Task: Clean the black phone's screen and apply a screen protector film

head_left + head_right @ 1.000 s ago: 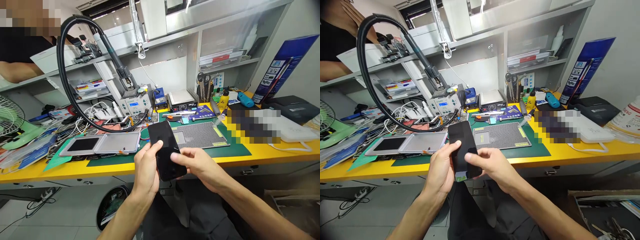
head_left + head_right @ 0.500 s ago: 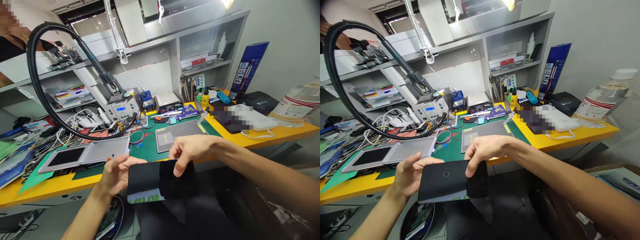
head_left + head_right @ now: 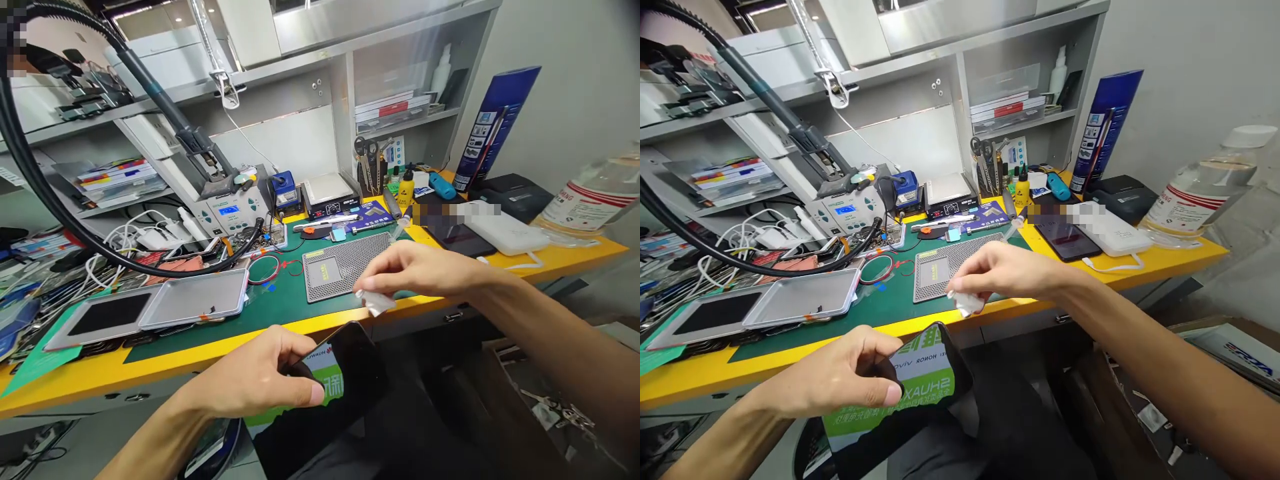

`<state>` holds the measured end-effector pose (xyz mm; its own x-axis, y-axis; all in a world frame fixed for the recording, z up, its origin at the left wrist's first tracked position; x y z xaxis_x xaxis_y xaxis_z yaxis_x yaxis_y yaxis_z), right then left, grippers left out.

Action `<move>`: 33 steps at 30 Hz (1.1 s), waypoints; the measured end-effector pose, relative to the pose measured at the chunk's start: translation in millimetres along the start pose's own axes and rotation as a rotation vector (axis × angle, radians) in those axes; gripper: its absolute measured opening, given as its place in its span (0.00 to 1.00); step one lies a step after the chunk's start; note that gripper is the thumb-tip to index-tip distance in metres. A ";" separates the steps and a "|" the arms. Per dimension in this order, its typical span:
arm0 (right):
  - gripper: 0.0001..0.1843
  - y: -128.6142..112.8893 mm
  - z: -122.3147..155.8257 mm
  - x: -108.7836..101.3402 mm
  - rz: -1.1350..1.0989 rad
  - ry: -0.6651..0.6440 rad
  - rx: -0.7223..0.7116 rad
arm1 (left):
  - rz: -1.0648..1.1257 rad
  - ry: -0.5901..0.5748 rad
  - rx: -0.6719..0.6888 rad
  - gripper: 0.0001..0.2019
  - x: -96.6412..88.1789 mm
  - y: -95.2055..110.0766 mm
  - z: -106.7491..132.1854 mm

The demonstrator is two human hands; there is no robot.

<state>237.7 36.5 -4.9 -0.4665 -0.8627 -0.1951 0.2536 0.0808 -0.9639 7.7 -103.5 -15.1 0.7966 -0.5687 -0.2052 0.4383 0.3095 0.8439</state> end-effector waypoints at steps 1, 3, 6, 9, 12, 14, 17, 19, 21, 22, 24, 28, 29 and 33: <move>0.22 3.1 5.3 -2.7 -0.004 0.072 -0.025 | -0.005 0.010 0.008 0.12 0.6 0.0 0.6; 0.21 8.4 14.9 -1.1 -0.049 0.167 -0.044 | -0.029 0.029 0.014 0.12 2.2 0.6 0.7; 0.22 11.6 24.1 10.6 -0.141 0.247 -0.032 | -0.059 0.070 -0.007 0.12 5.2 3.5 -0.2; 0.16 6.6 25.4 21.0 -0.112 0.305 -0.055 | -0.009 0.063 -0.006 0.09 8.8 9.0 -1.9; 0.11 -3.4 19.7 28.0 0.029 0.298 -0.100 | -0.018 0.075 0.010 0.08 10.2 13.8 -3.6; 0.10 -9.9 13.5 32.2 0.176 0.249 -0.101 | -0.079 0.123 0.014 0.09 9.6 14.8 -3.9; 0.09 -16.6 4.7 36.0 0.357 0.177 -0.067 | -0.118 0.159 0.006 0.07 9.5 12.7 -2.4; 0.09 -18.5 1.0 36.1 0.397 0.170 -0.047 | -0.120 0.169 -0.014 0.06 9.7 9.5 -0.6; 0.09 -17.4 -0.7 35.6 0.368 0.177 -0.033 | -0.153 0.215 -0.040 0.08 9.1 5.7 1.1; 0.10 -15.6 -0.9 35.5 0.331 0.186 -0.024 | -0.175 0.240 -0.055 0.09 8.7 3.7 1.7; 0.11 -9.6 -0.4 36.0 0.228 0.222 -0.007 | -0.191 0.283 -0.072 0.11 7.9 0.0 2.3; 0.13 7.1 2.6 41.9 0.012 0.357 -0.015 | -0.126 0.314 -0.045 0.12 7.9 -5.0 1.7; 0.14 11.1 3.7 44.5 -0.033 0.385 -0.017 | -0.109 0.318 -0.040 0.12 8.2 -5.8 1.5; 0.17 21.9 9.2 55.5 -0.203 0.450 0.023 | -0.036 0.294 -0.034 0.11 10.2 -5.6 0.9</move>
Point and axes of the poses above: each hand's wrist, its own z-axis away from the middle knuckle, its own x-axis out of the palm, y = z × x, the point moved 2 cm from there along -z, towards the middle knuckle, and after that the axes turned 1 degree about y, right-handed, at the moved point
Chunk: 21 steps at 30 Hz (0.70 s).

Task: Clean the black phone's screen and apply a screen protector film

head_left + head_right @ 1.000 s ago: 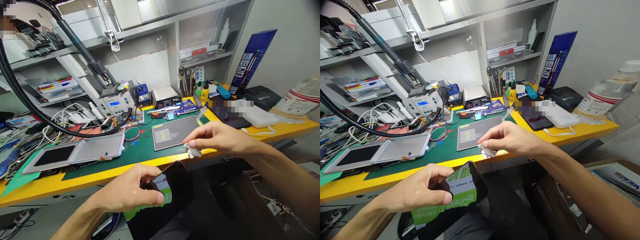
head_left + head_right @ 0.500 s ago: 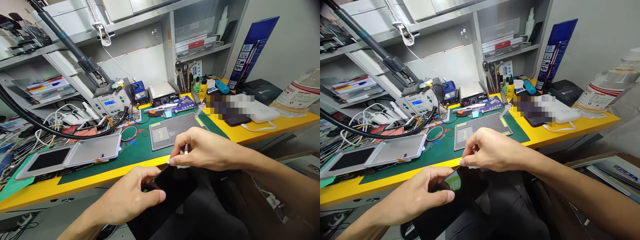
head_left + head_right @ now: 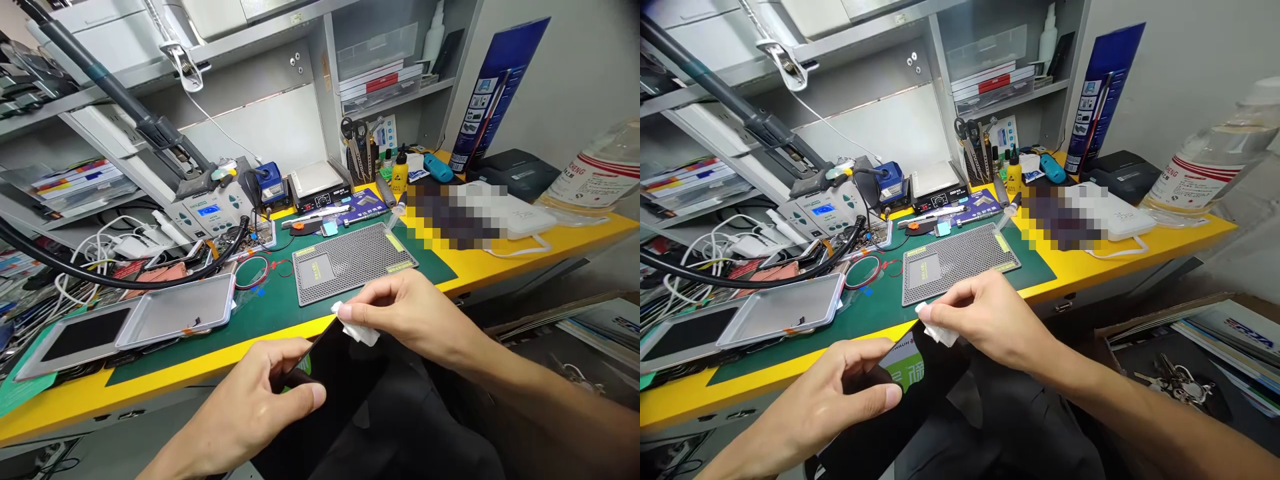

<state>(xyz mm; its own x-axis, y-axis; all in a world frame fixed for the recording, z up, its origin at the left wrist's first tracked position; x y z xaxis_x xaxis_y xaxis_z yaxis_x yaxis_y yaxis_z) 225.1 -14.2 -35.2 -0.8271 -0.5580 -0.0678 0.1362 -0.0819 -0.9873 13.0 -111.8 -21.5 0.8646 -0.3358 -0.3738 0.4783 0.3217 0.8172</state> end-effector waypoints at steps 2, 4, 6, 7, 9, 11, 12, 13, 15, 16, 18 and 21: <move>0.18 2.2 4.7 1.7 -0.024 0.040 0.023 | 0.029 -0.035 -0.001 0.10 1.4 2.0 0.1; 0.18 2.9 8.8 2.5 -0.018 0.076 0.024 | 0.047 -0.068 0.001 0.10 2.5 4.6 0.1; 0.19 3.9 12.2 2.9 -0.018 0.091 0.016 | 0.056 -0.075 0.006 0.10 2.9 6.8 0.0; 0.19 4.9 13.5 2.9 -0.022 0.090 0.015 | 0.062 -0.069 0.007 0.10 2.8 7.6 0.0; 0.20 7.8 15.7 2.6 -0.026 0.091 0.023 | 0.070 -0.049 0.001 0.11 2.1 8.3 -0.2; 0.19 11.1 17.5 1.8 -0.022 0.094 0.039 | 0.080 -0.036 -0.008 0.11 1.2 8.5 -0.8; 0.19 12.5 18.4 1.3 -0.025 0.096 0.047 | 0.083 -0.039 -0.008 0.12 0.9 8.8 -1.2; 0.18 13.6 19.4 0.7 -0.034 0.099 0.053 | 0.081 -0.042 -0.006 0.12 0.6 9.3 -1.7; 0.17 14.9 21.7 -0.5 -0.061 0.093 0.055 | 0.067 -0.036 -0.002 0.13 0.0 11.2 -2.4; 0.16 15.3 23.0 -1.0 -0.071 0.087 0.054 | 0.057 -0.027 -0.001 0.13 -0.2 12.5 -2.4; 0.16 16.7 26.1 -2.3 -0.085 0.082 0.064 | 0.043 -0.009 -0.011 0.13 0.3 15.0 -1.3; 0.16 22.4 31.6 -4.2 -0.096 0.088 0.092 | 0.049 0.025 -0.028 0.13 3.2 15.8 3.8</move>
<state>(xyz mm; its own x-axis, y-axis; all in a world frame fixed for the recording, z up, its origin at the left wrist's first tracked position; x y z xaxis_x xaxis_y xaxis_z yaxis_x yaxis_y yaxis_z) 248.9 -39.8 -52.5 -0.8829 -0.4695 0.0101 0.1002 -0.2094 -0.9727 22.8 -111.1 -8.1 0.8907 -0.2964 -0.3447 0.4387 0.3621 0.8224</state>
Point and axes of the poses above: each hand's wrist, its own z-axis away from the middle knuckle, its own x-axis out of the palm, y = z × x, the point moved 2 cm from there along -z, towards the middle knuckle, and after that the axes turned 1 degree about y, right-handed, at the moved point
